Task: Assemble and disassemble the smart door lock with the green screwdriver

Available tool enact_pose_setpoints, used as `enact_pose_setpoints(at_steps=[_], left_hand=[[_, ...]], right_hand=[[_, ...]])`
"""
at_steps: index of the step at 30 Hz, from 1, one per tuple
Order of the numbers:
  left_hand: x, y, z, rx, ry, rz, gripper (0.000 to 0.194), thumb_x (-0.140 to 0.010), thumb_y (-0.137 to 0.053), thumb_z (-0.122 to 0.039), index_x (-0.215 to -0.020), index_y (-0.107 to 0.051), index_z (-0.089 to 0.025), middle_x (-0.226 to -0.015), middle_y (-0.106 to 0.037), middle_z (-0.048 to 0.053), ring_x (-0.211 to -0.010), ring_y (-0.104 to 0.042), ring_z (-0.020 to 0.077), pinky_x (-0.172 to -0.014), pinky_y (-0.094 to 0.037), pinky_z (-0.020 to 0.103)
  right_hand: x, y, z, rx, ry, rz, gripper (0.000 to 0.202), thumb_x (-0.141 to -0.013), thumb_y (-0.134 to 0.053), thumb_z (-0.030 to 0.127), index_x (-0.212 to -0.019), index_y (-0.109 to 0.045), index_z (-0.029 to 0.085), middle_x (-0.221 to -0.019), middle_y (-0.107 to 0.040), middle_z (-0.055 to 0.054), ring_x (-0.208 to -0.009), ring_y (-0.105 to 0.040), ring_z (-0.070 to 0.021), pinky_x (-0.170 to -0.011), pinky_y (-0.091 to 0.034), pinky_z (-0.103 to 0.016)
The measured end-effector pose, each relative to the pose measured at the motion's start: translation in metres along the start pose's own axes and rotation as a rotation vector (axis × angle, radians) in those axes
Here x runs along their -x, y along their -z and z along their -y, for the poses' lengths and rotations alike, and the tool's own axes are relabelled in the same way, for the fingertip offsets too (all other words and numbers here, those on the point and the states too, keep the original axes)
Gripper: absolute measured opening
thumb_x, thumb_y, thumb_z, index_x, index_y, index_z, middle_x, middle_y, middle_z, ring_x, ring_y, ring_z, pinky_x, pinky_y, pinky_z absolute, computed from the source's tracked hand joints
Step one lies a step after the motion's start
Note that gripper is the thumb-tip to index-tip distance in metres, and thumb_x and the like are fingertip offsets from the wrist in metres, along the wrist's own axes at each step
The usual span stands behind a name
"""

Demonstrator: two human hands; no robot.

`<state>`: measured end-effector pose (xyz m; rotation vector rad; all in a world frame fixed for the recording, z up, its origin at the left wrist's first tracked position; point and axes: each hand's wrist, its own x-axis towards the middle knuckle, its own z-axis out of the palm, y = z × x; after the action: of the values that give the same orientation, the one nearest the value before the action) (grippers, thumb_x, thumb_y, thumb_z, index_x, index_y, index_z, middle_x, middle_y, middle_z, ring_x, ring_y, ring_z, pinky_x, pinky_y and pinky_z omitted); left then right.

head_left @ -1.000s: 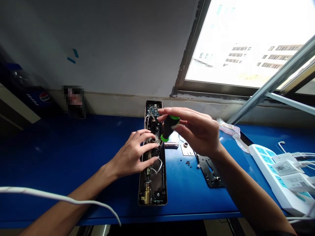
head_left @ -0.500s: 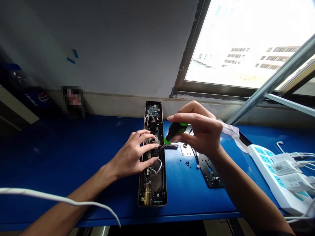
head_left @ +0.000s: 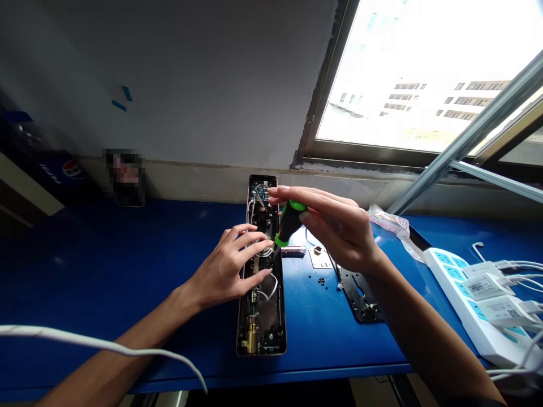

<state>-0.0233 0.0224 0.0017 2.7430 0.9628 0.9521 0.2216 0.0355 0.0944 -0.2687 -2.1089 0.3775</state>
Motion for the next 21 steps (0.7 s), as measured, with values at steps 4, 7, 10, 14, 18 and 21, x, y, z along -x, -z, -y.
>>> enact_pose_setpoints(at_steps=[4, 7, 10, 14, 18, 21], left_hand=[[-0.0001, 0.0012, -0.0012, -0.005, -0.004, 0.000, 0.041, -0.093, -0.075, -0.032, -0.132, -0.066, -0.020, -0.137, -0.066, 0.011, -0.139, -0.047, 0.0343, -0.110, -0.048, 0.054], [-0.0001, 0.0011, -0.0012, -0.008, -0.004, 0.002, 0.040, -0.093, -0.074, -0.032, -0.130, -0.066, -0.021, -0.137, -0.066, 0.011, -0.140, -0.047, 0.0346, -0.110, -0.047, 0.054], [0.0004, 0.0000, -0.0006, -0.015, -0.001, 0.011, 0.038, -0.094, -0.074, -0.032, -0.130, -0.067, -0.021, -0.138, -0.066, 0.012, -0.141, -0.047, 0.0349, -0.111, -0.046, 0.054], [0.0012, -0.0008, -0.0006, -0.031, -0.004, 0.006, 0.038, -0.093, -0.074, -0.032, -0.128, -0.067, -0.019, -0.138, -0.065, 0.012, -0.140, -0.047, 0.0354, -0.110, -0.047, 0.054], [0.0007, -0.0015, -0.0034, -0.041, -0.001, -0.006, 0.038, -0.093, -0.074, -0.032, -0.127, -0.067, -0.018, -0.137, -0.064, 0.013, -0.141, -0.046, 0.0355, -0.110, -0.047, 0.054], [-0.0016, -0.0031, -0.0081, -0.069, -0.001, -0.029, 0.036, -0.093, -0.073, -0.034, -0.126, -0.069, -0.019, -0.140, -0.061, 0.015, -0.143, -0.043, 0.0385, -0.112, -0.046, 0.060]], right_hand=[[0.0005, -0.0016, -0.0011, 0.057, 0.068, -0.134, 0.046, -0.087, -0.083, 0.022, -0.131, -0.073, 0.032, -0.104, -0.075, -0.003, -0.090, -0.072, -0.0175, -0.075, -0.065, -0.035], [0.0006, -0.0013, -0.0003, 0.124, 0.044, -0.150, 0.041, -0.087, -0.083, 0.031, -0.127, -0.076, 0.030, -0.097, -0.069, -0.003, -0.086, -0.067, -0.0166, -0.071, -0.062, -0.033], [0.0000, 0.0007, 0.0024, 0.005, -0.027, -0.016, 0.045, -0.100, -0.063, 0.014, -0.143, -0.064, 0.027, -0.125, -0.071, -0.010, -0.111, -0.070, -0.0205, -0.089, -0.064, -0.039], [-0.0015, 0.0029, 0.0038, 0.000, 0.053, -0.028, 0.048, -0.090, -0.077, 0.012, -0.136, -0.069, 0.026, -0.114, -0.077, -0.007, -0.099, -0.074, -0.0189, -0.082, -0.066, -0.035], [-0.0010, 0.0025, 0.0045, 0.214, 0.071, -0.108, 0.041, -0.078, -0.091, 0.033, -0.116, -0.078, 0.024, -0.091, -0.071, -0.003, -0.081, -0.066, -0.0156, -0.068, -0.062, -0.031], [0.0002, 0.0027, 0.0052, 0.183, -0.003, 0.033, 0.050, -0.088, -0.082, 0.024, -0.135, -0.066, 0.023, -0.115, -0.073, -0.007, -0.099, -0.071, -0.0168, -0.083, -0.065, -0.032]])
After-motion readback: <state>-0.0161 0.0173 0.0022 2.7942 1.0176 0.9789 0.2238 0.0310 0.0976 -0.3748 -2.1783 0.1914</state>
